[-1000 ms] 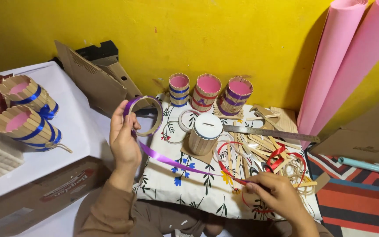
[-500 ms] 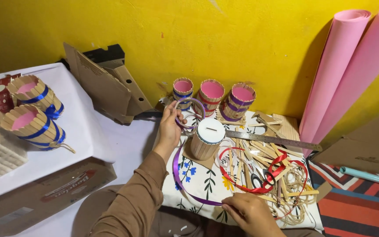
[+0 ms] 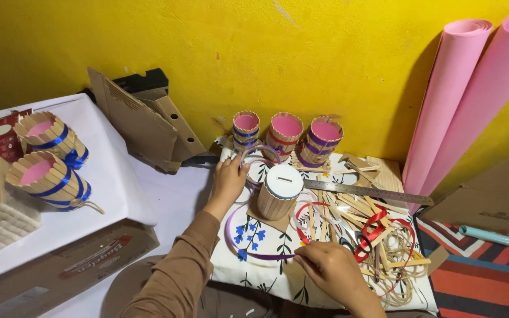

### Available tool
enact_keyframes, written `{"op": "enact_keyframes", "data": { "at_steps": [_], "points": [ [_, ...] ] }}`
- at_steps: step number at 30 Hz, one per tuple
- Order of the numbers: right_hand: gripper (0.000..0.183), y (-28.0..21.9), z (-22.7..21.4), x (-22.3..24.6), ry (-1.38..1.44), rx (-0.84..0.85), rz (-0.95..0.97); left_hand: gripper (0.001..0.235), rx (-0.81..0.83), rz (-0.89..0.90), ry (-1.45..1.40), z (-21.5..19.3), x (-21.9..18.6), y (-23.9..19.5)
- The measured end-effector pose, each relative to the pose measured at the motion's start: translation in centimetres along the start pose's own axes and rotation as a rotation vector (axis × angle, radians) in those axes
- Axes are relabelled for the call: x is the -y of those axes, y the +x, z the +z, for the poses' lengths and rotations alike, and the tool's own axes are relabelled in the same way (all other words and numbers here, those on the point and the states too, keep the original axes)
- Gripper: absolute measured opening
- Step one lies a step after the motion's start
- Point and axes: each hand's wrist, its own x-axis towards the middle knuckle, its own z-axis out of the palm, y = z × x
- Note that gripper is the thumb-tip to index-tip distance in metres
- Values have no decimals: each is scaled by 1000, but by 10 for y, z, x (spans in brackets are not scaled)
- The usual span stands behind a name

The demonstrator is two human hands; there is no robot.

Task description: Assembling and decorating small cylindrical containers made of popsicle sticks using tape, scissors, and cardboard pieces.

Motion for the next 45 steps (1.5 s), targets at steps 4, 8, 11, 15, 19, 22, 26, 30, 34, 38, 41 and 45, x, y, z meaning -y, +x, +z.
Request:
{"op": "enact_keyframes", "data": {
  "at_steps": [4, 8, 11, 15, 19, 22, 26, 30, 34, 38, 41, 45],
  "points": [
    [8, 10, 2, 1, -19, -26, -45, 34, 91, -42, 31, -26, -21, -3],
    [11, 19, 8, -7, -8, -3, 10, 56, 19, -5, 155, -10, -1, -2],
    [12, 30, 17, -16, -16, 21, 49, 59, -137, 73, 223, -32, -11, -16],
    [16, 48, 27, -21, 12, 30, 57, 25, -250, 309, -29, -91, -54, -60],
    [10, 51, 41, -22, 88, 23, 29, 36, 237, 332, -223, -116, -80, -113],
    [10, 50, 49, -21, 178, 40, -44, 50, 334, 365, -157, -103, -68, -134],
    [13, 43, 47, -28, 180, 103, 30, 9, 296, 331, -166, -101, -54, -133],
    [15, 45, 44, -40, 222, 200, 168, 12, 352, 337, -14, -105, -48, -114],
    [18, 47, 48, -49, 106, 255, 208, 11, 268, 445, 43, -96, -39, -111],
    [17, 46, 51, -57, 15, 243, 242, 13, 181, 436, 244, -88, -29, -114],
    [17, 45, 48, -60, -7, 221, 217, 13, 195, 446, 268, -90, -29, -119],
    [19, 44, 34, -56, -47, 254, 415, 16, 200, 492, 158, -96, -33, -125]
  ]
}}
